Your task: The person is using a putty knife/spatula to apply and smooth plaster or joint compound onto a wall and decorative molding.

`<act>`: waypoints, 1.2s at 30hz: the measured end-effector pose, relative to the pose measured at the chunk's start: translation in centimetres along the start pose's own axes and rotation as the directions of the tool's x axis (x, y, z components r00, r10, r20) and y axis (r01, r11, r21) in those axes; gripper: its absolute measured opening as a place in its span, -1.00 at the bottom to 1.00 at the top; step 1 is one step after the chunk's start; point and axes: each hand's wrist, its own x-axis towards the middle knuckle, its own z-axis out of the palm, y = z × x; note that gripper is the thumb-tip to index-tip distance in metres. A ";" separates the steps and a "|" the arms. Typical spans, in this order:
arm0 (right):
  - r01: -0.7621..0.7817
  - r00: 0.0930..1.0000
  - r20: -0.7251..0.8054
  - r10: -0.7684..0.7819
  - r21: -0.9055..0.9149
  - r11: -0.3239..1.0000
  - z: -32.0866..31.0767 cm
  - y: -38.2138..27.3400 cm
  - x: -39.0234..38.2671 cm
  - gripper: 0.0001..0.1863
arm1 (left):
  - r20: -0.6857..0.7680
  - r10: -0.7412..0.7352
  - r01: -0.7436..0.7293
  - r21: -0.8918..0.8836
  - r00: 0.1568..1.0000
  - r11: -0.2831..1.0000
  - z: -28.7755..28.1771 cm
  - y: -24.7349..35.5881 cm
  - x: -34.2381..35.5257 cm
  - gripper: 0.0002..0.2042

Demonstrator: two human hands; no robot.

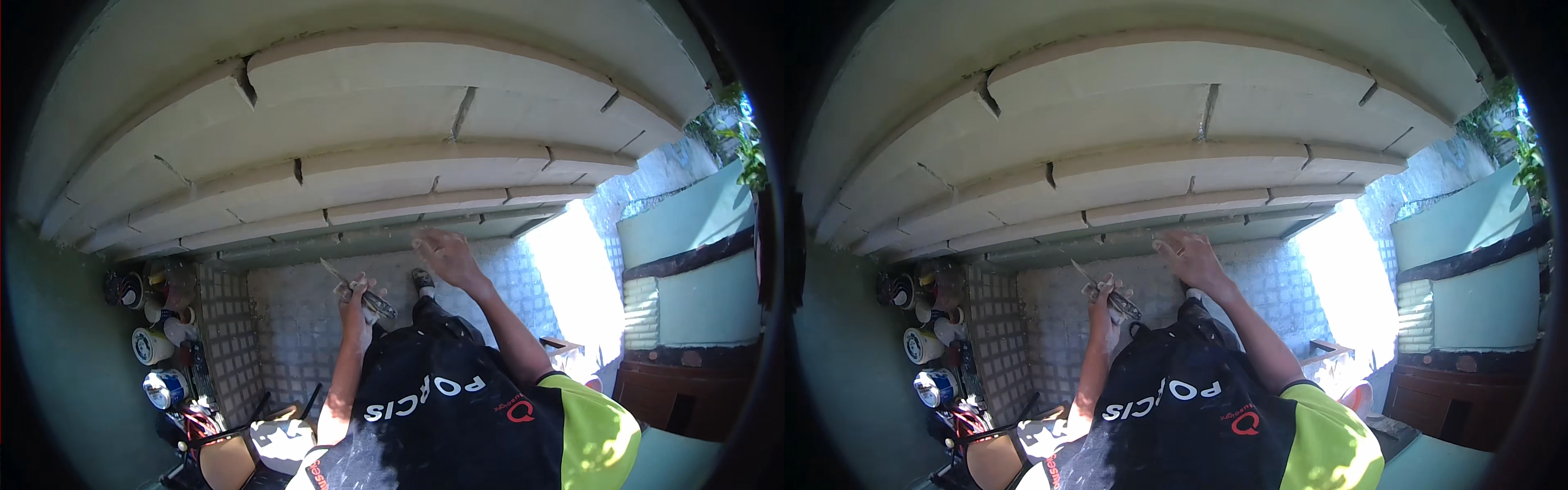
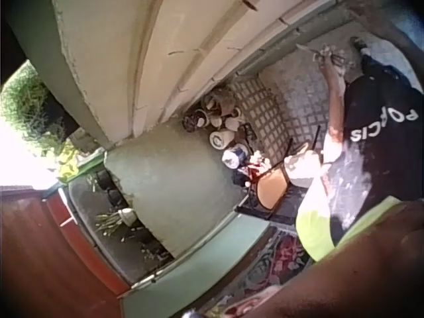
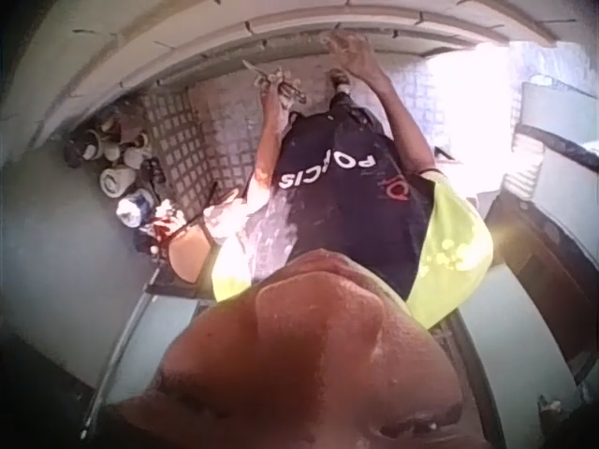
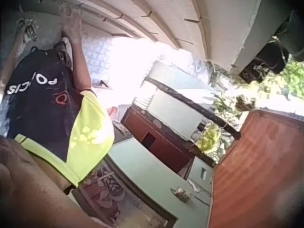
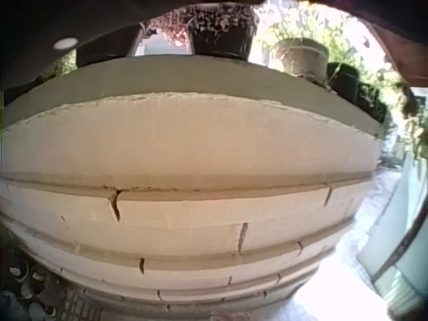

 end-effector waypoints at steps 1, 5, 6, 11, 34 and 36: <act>-0.032 0.991 -0.128 0.040 0.063 0.997 -1.9 0.9 2.5 -0.68 | -0.038 0.012 -0.011 0.005 0.999 1.000 -1.1 0.3 -0.2 -0.64; -0.030 0.902 -0.431 0.010 -0.040 0.999 -6.7 5.8 11.3 -0.74 | -0.075 0.076 -0.068 0.105 0.994 0.992 -5.2 0.6 0.1 -0.69; -0.106 0.926 -0.376 0.019 -0.214 0.971 -6.8 6.8 12.8 -0.75 | -0.114 0.101 -0.090 0.094 0.988 0.991 -6.2 0.5 0.3 -0.70; -0.134 0.988 -0.126 0.088 -0.428 0.894 -6.3 8.5 16.8 -0.73 | -0.244 0.150 -0.149 0.023 0.958 0.989 -7.0 0.0 -0.5 -0.67; -0.123 0.992 -0.045 0.115 -0.262 0.957 -7.0 6.0 15.0 -0.45 | -0.309 0.094 -0.075 0.073 0.946 0.994 -4.3 -1.9 0.8 -0.76; -0.142 0.990 -0.026 0.140 -0.250 0.958 -7.0 5.3 14.0 -0.47 | -0.295 0.116 -0.104 0.055 0.948 0.993 -5.4 -2.6 1.1 -0.76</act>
